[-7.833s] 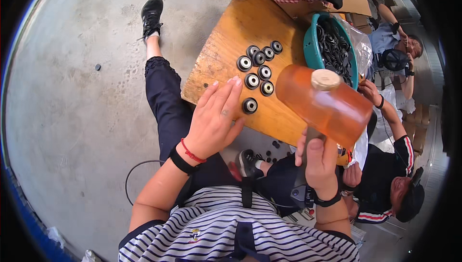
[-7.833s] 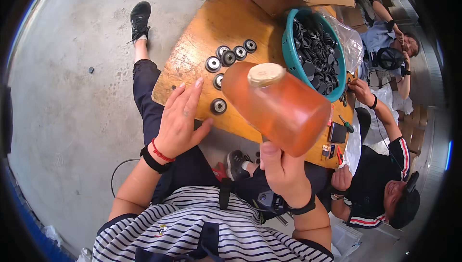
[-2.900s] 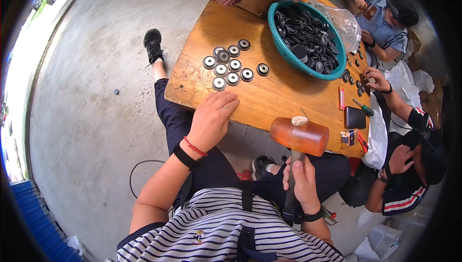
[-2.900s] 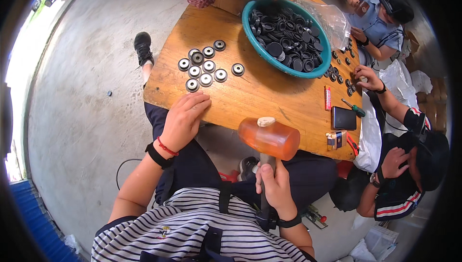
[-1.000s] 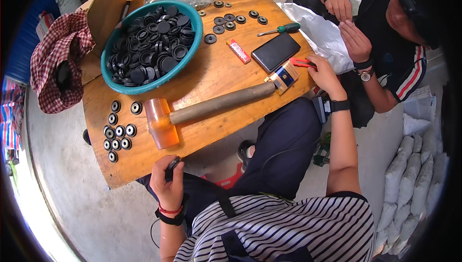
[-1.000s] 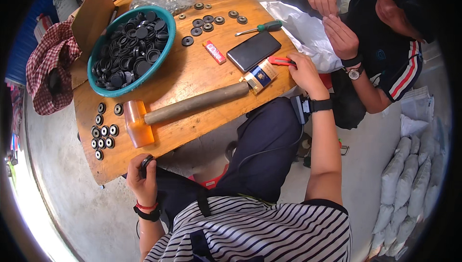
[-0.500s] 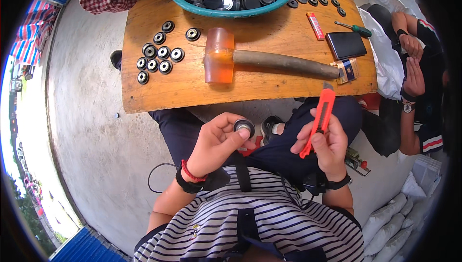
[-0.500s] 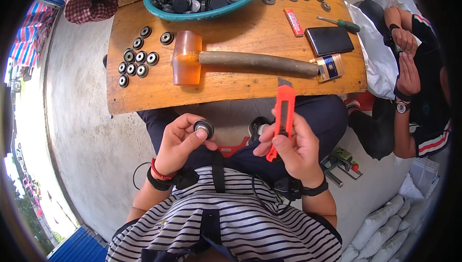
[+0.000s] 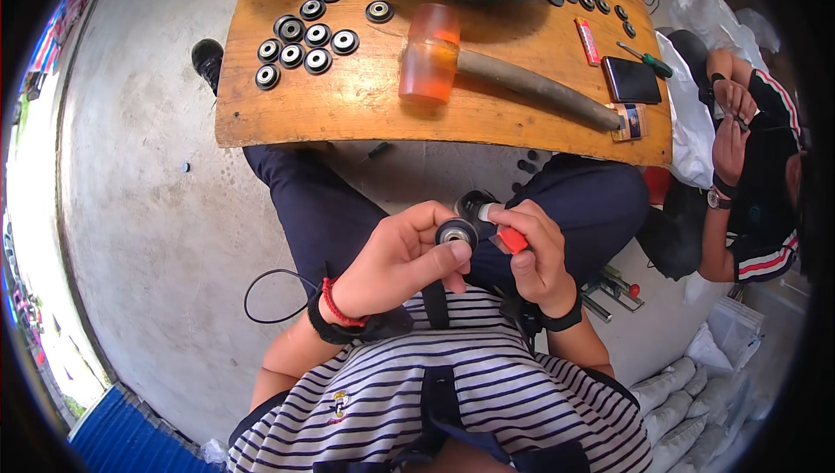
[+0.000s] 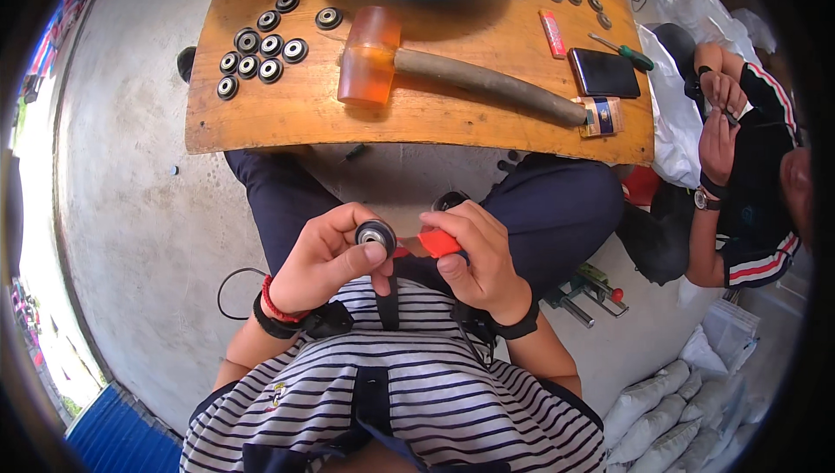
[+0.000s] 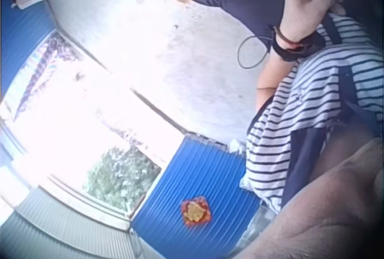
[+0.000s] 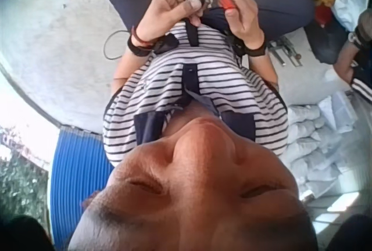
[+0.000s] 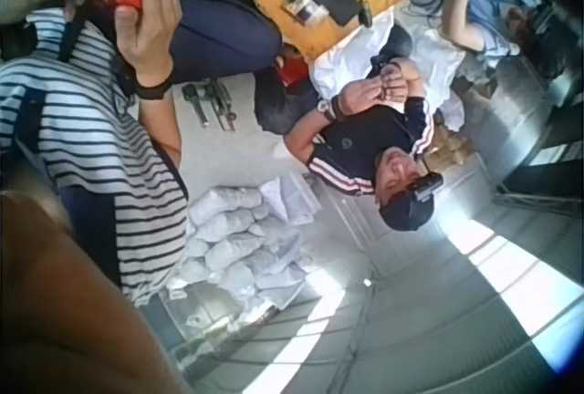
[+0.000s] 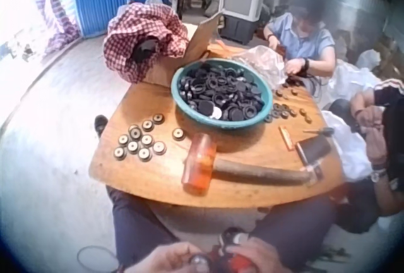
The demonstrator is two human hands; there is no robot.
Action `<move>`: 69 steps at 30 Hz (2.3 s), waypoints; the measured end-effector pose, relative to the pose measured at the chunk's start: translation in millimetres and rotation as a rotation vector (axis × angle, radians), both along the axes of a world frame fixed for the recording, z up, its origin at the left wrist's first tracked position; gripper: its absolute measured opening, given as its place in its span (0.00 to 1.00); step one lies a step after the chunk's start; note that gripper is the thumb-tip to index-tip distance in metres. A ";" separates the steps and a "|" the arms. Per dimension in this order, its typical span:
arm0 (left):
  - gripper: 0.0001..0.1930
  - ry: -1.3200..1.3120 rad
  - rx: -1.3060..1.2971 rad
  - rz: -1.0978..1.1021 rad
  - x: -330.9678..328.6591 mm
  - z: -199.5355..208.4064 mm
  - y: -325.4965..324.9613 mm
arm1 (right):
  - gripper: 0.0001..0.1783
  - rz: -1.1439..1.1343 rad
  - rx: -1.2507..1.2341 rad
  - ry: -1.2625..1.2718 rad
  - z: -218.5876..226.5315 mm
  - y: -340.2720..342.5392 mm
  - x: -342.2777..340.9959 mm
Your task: Assembling and trimming plastic components using a hammer and a utility knife.
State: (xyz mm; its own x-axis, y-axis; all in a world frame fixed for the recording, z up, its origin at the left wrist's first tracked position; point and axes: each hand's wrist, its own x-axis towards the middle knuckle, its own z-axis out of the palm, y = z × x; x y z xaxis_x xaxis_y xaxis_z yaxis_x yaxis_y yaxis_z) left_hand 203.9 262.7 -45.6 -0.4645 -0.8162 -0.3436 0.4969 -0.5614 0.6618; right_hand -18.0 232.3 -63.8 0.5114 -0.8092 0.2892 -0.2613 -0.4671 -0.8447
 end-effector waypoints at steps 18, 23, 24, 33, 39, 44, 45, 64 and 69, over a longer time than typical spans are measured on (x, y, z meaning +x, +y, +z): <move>0.09 0.168 0.065 -0.088 6.6 -11.0 -2.0 | 0.22 -0.100 -0.243 0.100 -8.4 1.9 11.0; 0.09 0.336 0.031 -0.238 18.4 -17.0 -6.9 | 0.22 -0.221 -0.178 0.229 -23.3 -2.3 15.5; 0.09 0.285 -0.031 -0.330 15.5 -8.2 -5.2 | 0.22 -0.291 -0.116 0.325 -26.6 -4.4 15.9; 0.10 0.252 0.089 -0.170 9.2 -13.8 -10.6 | 0.24 -0.109 -0.217 0.075 -9.5 1.4 9.0; 0.09 0.262 0.128 -0.161 9.4 -10.9 -8.5 | 0.23 -0.099 -0.243 0.081 -7.4 1.1 11.7; 0.09 0.209 -0.094 -0.333 9.0 -8.0 -5.1 | 0.23 -0.153 -0.126 0.130 -18.7 -2.1 8.8; 0.08 0.192 -0.061 -0.304 9.7 -2.2 -5.6 | 0.23 -0.190 -0.078 0.149 -22.0 -3.0 8.0; 0.07 0.107 -0.077 -0.457 11.1 -5.4 -12.0 | 0.21 -0.131 -0.051 -0.004 -16.5 -1.4 4.4; 0.06 0.217 -0.003 -0.314 10.7 -13.4 -11.9 | 0.26 -0.014 -0.189 -0.074 -14.4 0.2 5.1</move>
State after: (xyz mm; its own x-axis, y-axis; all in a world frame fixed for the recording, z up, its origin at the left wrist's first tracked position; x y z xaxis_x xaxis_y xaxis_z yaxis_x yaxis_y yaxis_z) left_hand 214.6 250.8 -58.9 -0.7540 -0.6231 -0.2077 0.4294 -0.7069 0.5621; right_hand -12.9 232.5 -78.2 0.4721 -0.7439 0.4730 -0.2095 -0.6159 -0.7595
